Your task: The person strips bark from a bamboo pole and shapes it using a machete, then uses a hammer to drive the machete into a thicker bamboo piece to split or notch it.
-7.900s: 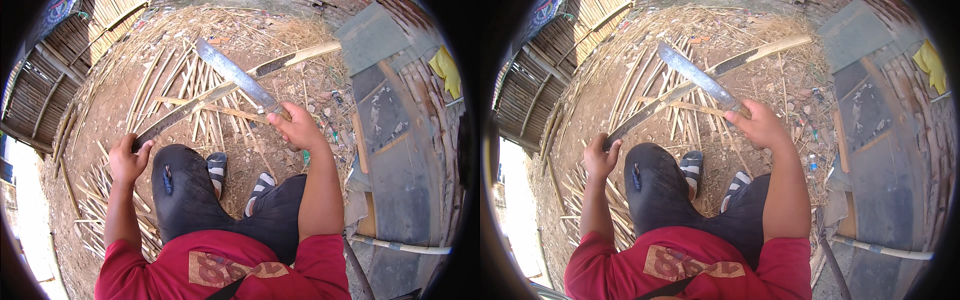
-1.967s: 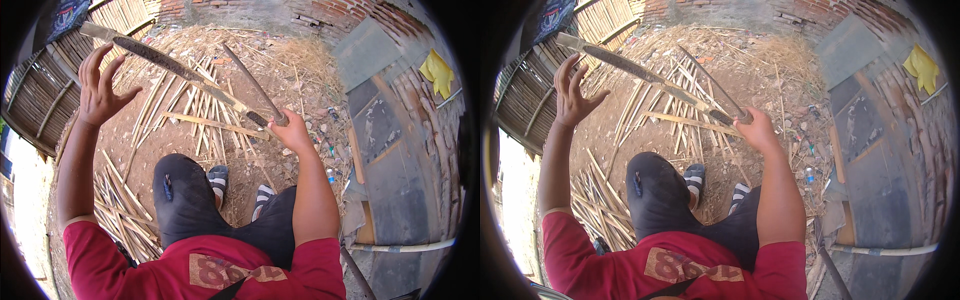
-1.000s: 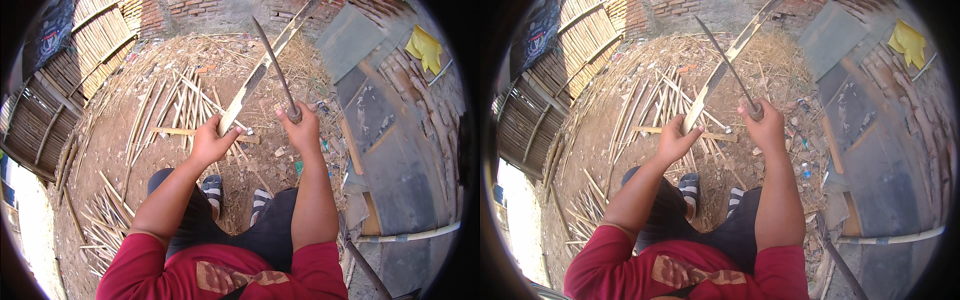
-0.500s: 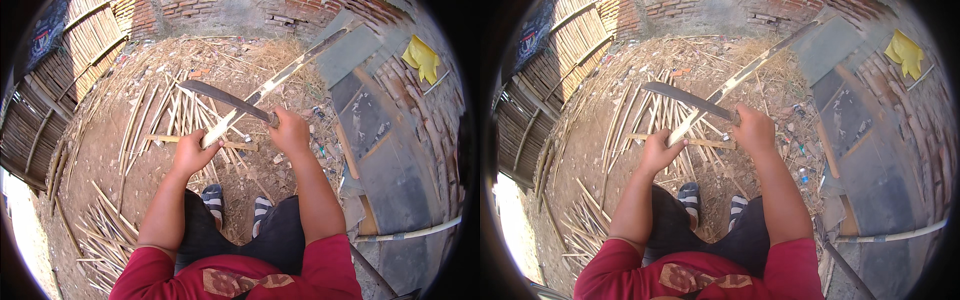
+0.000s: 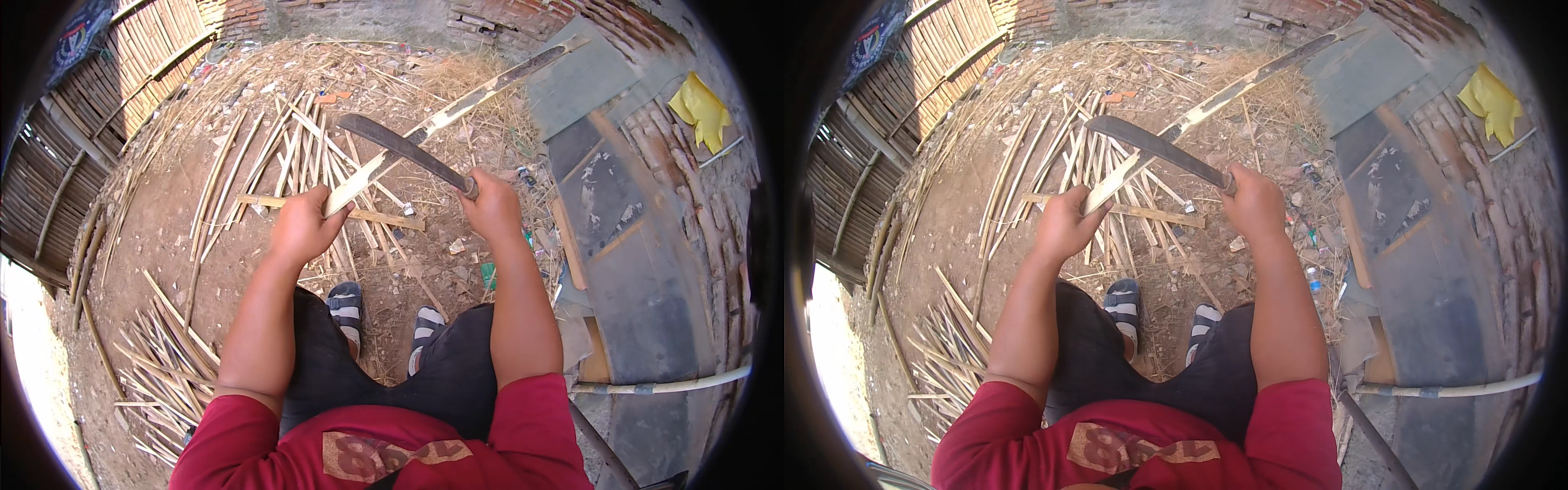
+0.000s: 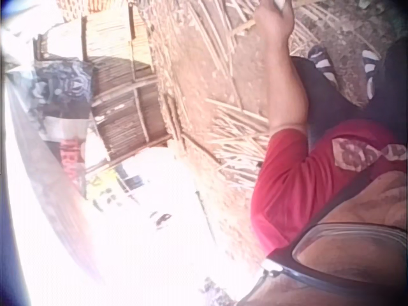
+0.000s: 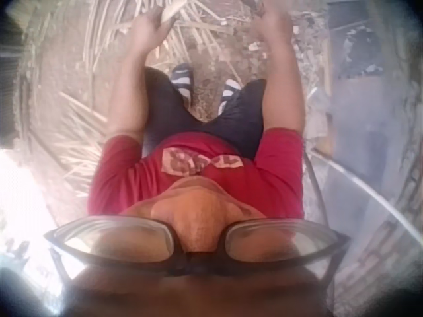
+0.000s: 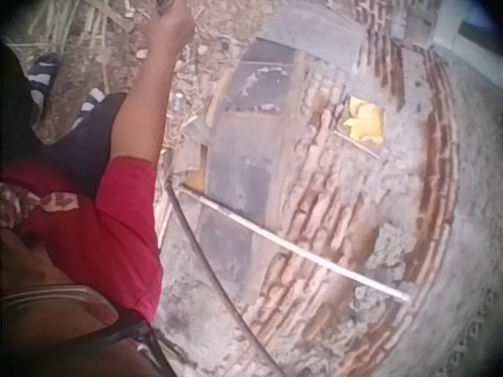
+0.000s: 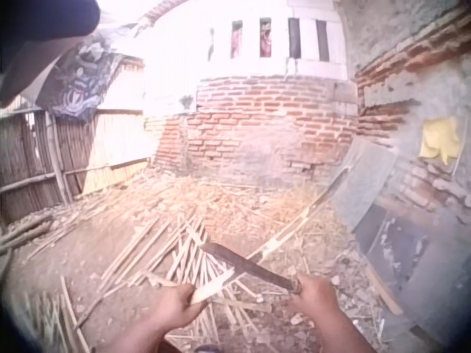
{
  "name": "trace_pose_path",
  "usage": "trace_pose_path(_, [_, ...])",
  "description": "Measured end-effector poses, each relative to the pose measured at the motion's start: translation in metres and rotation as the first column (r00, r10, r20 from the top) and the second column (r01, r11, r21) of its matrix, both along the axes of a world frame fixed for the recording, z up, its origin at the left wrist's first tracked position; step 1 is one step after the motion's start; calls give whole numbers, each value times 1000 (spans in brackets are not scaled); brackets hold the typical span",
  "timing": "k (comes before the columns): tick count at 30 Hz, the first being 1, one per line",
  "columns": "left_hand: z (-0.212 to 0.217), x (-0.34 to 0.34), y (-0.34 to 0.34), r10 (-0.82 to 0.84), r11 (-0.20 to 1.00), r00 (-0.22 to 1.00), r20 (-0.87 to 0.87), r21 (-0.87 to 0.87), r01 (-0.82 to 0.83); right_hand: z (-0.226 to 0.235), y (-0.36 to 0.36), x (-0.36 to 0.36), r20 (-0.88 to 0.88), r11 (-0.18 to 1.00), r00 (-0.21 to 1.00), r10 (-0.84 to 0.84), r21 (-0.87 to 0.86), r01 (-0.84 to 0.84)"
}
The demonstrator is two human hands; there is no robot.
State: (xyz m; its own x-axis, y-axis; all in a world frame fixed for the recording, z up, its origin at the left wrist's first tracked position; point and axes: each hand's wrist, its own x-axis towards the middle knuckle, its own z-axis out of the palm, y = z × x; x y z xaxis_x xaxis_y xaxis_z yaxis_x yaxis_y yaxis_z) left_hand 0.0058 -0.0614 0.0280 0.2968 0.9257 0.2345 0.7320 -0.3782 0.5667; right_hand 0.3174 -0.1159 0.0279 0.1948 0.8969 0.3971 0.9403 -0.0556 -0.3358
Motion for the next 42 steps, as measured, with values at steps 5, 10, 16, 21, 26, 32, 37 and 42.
trace_pose_path(5, [-1, 5, -1, -29, 999, 999, -42, -32, 27, -5, -8, -23, 104, 984, 980, 169, -78, -161])
trace_pose_path(10, [14, 16, -9, -104, 993, 994, -42, -64, 101, -6, -2, 7, -26, 999, 999, 20, -35, -21])
trace_pose_path(16, [-14, 18, 1, -102, 994, 995, 11, -39, 102, -12, -2, -6, 26, 990, 990, 135, -50, -134])
trace_pose_path(21, [-3, 4, 5, -126, 991, 992, -7, 32, 127, -7, -1, 13, -98, 999, 995, -19, -27, 16])
trace_pose_path(26, [-7, 7, 8, -114, 992, 992, -48, 46, 116, -15, 2, 20, -43, 998, 998, 35, -47, -37])
trace_pose_path(32, [0, 10, -2, -146, 989, 984, -101, -12, 145, -16, 0, 3, 110, 995, 992, 61, 66, -68])
trace_pose_path(37, [-9, 14, 4, -147, 989, 980, -137, -25, 145, -16, 8, 17, -96, 995, 994, -56, -89, 48])
trace_pose_path(42, [-12, 7, 5, -154, 988, 982, -106, -50, 149, -22, 2, -1, 156, 982, 970, 188, -26, -186])
